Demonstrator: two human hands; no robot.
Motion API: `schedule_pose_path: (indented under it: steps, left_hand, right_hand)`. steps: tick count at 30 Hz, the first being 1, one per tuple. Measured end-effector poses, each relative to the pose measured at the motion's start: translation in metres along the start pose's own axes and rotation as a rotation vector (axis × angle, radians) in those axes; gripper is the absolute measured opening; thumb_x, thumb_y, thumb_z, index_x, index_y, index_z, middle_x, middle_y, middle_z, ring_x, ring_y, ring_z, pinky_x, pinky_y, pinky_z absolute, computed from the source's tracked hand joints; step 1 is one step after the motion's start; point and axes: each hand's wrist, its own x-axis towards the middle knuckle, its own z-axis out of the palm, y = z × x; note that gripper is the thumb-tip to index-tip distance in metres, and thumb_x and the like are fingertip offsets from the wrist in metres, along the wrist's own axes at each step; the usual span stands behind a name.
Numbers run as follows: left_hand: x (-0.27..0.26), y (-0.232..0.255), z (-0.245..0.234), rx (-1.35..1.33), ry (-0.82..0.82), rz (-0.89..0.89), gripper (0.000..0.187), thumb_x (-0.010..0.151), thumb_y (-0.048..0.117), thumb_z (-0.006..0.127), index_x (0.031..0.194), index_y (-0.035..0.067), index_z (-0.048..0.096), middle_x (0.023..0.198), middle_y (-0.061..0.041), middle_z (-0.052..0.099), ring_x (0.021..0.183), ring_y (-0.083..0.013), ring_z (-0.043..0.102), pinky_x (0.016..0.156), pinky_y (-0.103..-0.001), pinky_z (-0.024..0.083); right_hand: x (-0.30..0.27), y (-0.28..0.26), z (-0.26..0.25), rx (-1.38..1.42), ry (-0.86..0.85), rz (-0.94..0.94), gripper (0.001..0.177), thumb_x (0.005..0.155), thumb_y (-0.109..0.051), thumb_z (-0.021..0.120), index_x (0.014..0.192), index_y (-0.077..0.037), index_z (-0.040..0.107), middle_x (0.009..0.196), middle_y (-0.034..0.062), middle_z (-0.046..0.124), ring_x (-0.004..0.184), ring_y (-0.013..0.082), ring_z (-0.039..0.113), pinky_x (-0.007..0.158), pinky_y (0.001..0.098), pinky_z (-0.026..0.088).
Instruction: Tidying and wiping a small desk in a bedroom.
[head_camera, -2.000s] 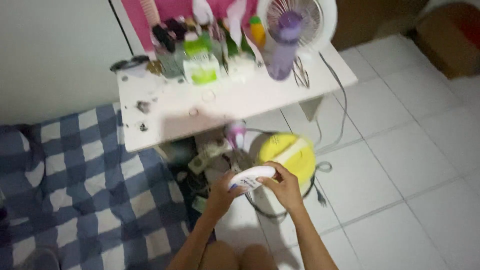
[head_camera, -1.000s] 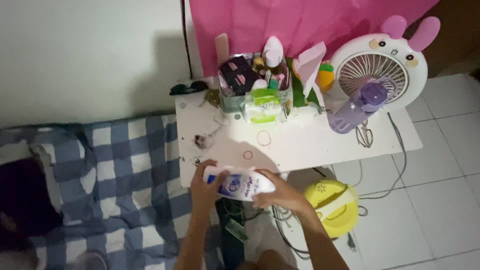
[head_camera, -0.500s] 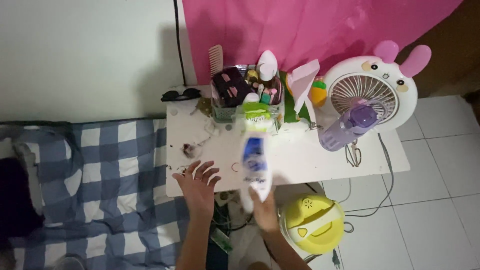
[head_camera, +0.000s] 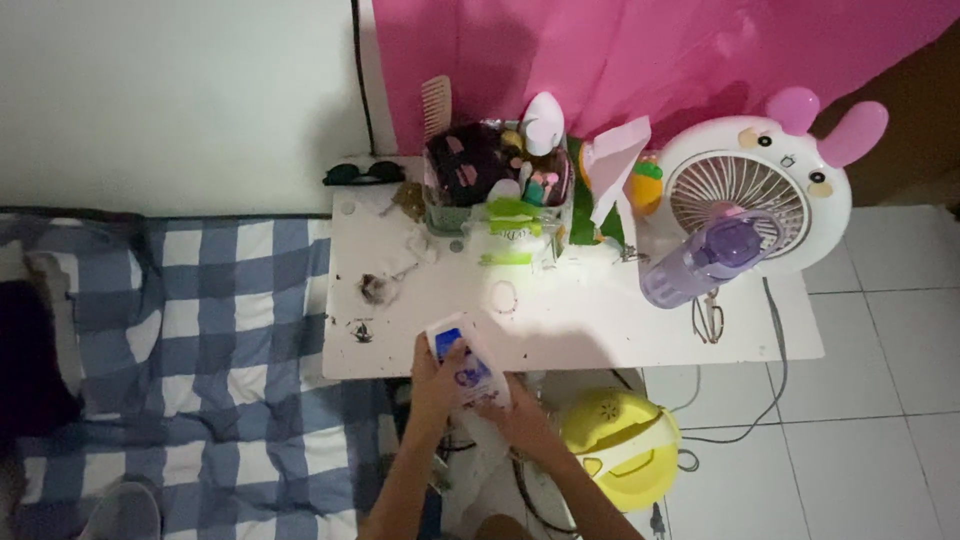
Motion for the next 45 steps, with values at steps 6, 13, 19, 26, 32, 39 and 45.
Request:
schedule_pose_path:
  steps: [6, 13, 19, 26, 32, 39, 45]
  left_hand:
    - [0.037, -0.064, -0.015, 0.274, -0.030, 0.110, 0.033, 0.108, 0.031, 0.056, 0.131, 0.007, 0.062, 0.100, -0.011, 0.067, 0.091, -0.0225, 0.064, 0.082, -0.037, 0.054]
    - [0.152, -0.069, -0.079, 1.157, 0.236, 0.714, 0.055, 0.089, 0.010, 0.067, 0.142, 0.010, 0.054, 0.140, -0.023, 0.052, 0.125, -0.0412, 0.055, 0.100, -0.058, 0.042]
    - [0.187, -0.012, -0.070, 1.495, -0.056, 0.304, 0.082, 0.090, -0.007, 0.055, 0.162, 0.024, 0.032, 0.169, -0.024, 0.026, 0.121, -0.0360, 0.052, 0.096, -0.041, 0.048]
    - [0.221, -0.099, -0.078, 2.153, -0.315, 0.508, 0.059, 0.099, 0.015, 0.053, 0.156, 0.006, 0.038, 0.152, -0.013, 0.037, 0.132, -0.0302, 0.045, 0.112, -0.044, 0.035]
    - [0.179, -0.096, -0.063, 2.100, -0.514, 0.777, 0.047, 0.093, 0.009, 0.061, 0.139, 0.004, 0.057, 0.146, -0.013, 0.047, 0.136, -0.0300, 0.040, 0.115, -0.042, 0.033]
    - [0.152, -0.089, -0.017, 0.976, -0.488, 0.483, 0.033, 0.098, 0.004, 0.056, 0.130, 0.003, 0.063, 0.132, -0.018, 0.057, 0.127, -0.0373, 0.053, 0.113, -0.045, 0.042]
    - [0.160, -0.128, -0.012, 1.353, -0.498, 0.650, 0.058, 0.087, -0.007, 0.054, 0.144, -0.001, 0.055, 0.145, -0.020, 0.052, 0.133, -0.0371, 0.048, 0.113, -0.043, 0.042]
  right_hand:
    - [0.016, -0.026, -0.032, -0.010, -0.005, 0.506, 0.048, 0.100, -0.037, 0.056, 0.140, -0.011, 0.051, 0.116, 0.0098, 0.069, 0.095, 0.0179, 0.073, 0.083, 0.0375, 0.058]
    - [0.059, 0.028, -0.034, -0.141, 0.118, 0.402, 0.047, 0.102, -0.041, 0.053, 0.139, -0.012, 0.051, 0.113, 0.0148, 0.071, 0.098, 0.0272, 0.073, 0.090, 0.0417, 0.054]
    - [0.086, 0.036, -0.019, -0.205, 0.282, 0.206, 0.041, 0.099, -0.034, 0.057, 0.133, -0.011, 0.056, 0.114, 0.0187, 0.071, 0.103, 0.0371, 0.071, 0.090, 0.0461, 0.055]
    - [0.074, 0.039, -0.023, -0.343, 0.261, 0.515, 0.047, 0.098, -0.036, 0.057, 0.142, -0.020, 0.050, 0.119, 0.0216, 0.069, 0.110, 0.0446, 0.066, 0.093, 0.0547, 0.051]
    - [0.058, 0.057, -0.029, -0.298, 0.370, 0.586, 0.051, 0.099, -0.036, 0.054, 0.145, -0.017, 0.046, 0.116, 0.0227, 0.072, 0.104, 0.0435, 0.071, 0.091, 0.0543, 0.053]
    - [0.037, 0.106, -0.039, -0.340, 0.577, 0.627, 0.055, 0.108, -0.032, 0.053, 0.156, -0.013, 0.036, 0.115, 0.0277, 0.073, 0.107, 0.0447, 0.069, 0.088, 0.0539, 0.055]
    - [0.038, 0.086, -0.051, -0.184, 0.553, 0.512, 0.073, 0.093, -0.009, 0.064, 0.157, -0.017, 0.028, 0.132, 0.0251, 0.065, 0.108, 0.0354, 0.072, 0.086, 0.0429, 0.058]
